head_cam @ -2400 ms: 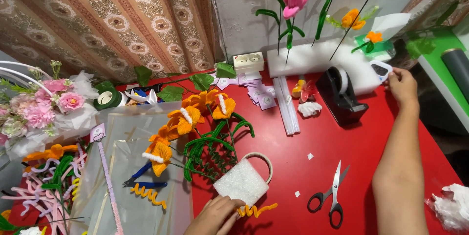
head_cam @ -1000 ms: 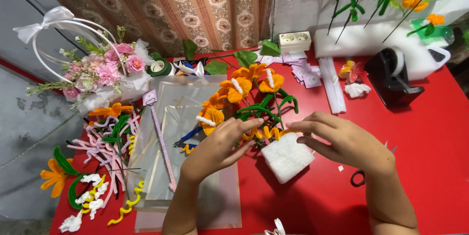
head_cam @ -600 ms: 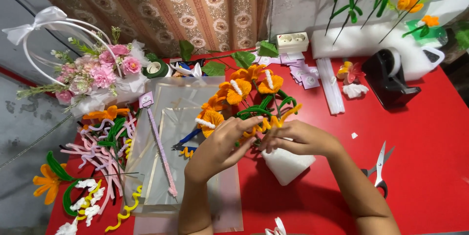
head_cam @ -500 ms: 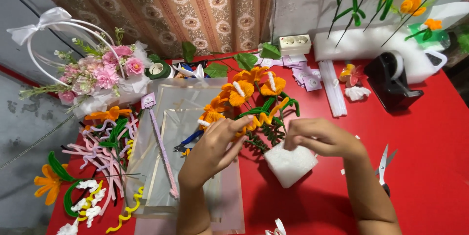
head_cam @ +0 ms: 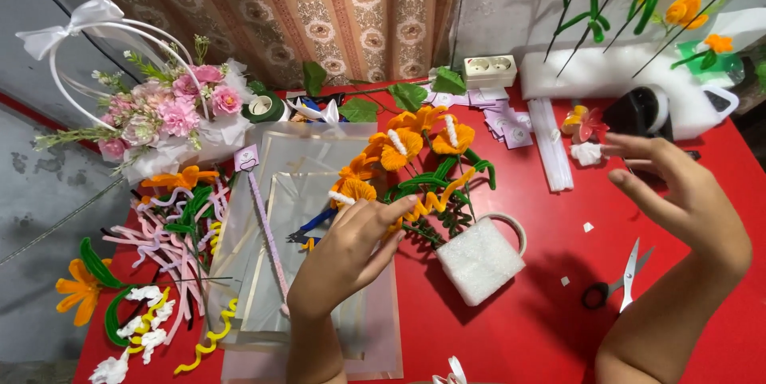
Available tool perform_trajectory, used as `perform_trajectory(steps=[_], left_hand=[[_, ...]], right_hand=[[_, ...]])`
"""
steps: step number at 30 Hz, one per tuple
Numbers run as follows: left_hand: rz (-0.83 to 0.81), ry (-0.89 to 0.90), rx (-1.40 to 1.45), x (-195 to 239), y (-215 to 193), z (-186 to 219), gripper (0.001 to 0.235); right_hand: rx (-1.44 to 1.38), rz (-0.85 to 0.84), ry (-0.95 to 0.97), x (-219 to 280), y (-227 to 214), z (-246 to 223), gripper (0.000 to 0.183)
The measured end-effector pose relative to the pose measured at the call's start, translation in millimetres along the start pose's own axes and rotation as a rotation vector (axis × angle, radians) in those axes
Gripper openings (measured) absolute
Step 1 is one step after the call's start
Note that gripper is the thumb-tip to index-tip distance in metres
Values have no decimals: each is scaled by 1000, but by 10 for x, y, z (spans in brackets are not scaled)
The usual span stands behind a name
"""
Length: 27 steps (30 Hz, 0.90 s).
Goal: Assembling artificial flowers and arranging them into a foam base using pliers.
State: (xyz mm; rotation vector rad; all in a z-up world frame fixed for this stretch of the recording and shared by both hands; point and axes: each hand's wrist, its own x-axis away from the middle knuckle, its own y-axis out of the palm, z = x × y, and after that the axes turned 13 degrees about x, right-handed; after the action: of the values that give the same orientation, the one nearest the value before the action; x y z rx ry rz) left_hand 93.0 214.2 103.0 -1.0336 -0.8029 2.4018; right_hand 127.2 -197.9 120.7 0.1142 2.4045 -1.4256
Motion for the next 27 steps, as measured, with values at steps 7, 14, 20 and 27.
perform_trajectory(steps=[7, 14, 20, 27], left_hand=[[-27, 24, 1, 1, 29, 40, 54], [-85, 29, 4, -62, 150, 107, 50], [-175, 30, 107, -85, 163, 157, 47], [-113, 12, 76, -28, 128, 45, 52]], right_hand=[[124, 94, -213, 378, -112, -164, 47], [56, 151, -554, 336, 309, -582, 57], [356, 229, -700, 187, 597, -886, 43], [280, 162, -745, 157, 489, -770, 22]])
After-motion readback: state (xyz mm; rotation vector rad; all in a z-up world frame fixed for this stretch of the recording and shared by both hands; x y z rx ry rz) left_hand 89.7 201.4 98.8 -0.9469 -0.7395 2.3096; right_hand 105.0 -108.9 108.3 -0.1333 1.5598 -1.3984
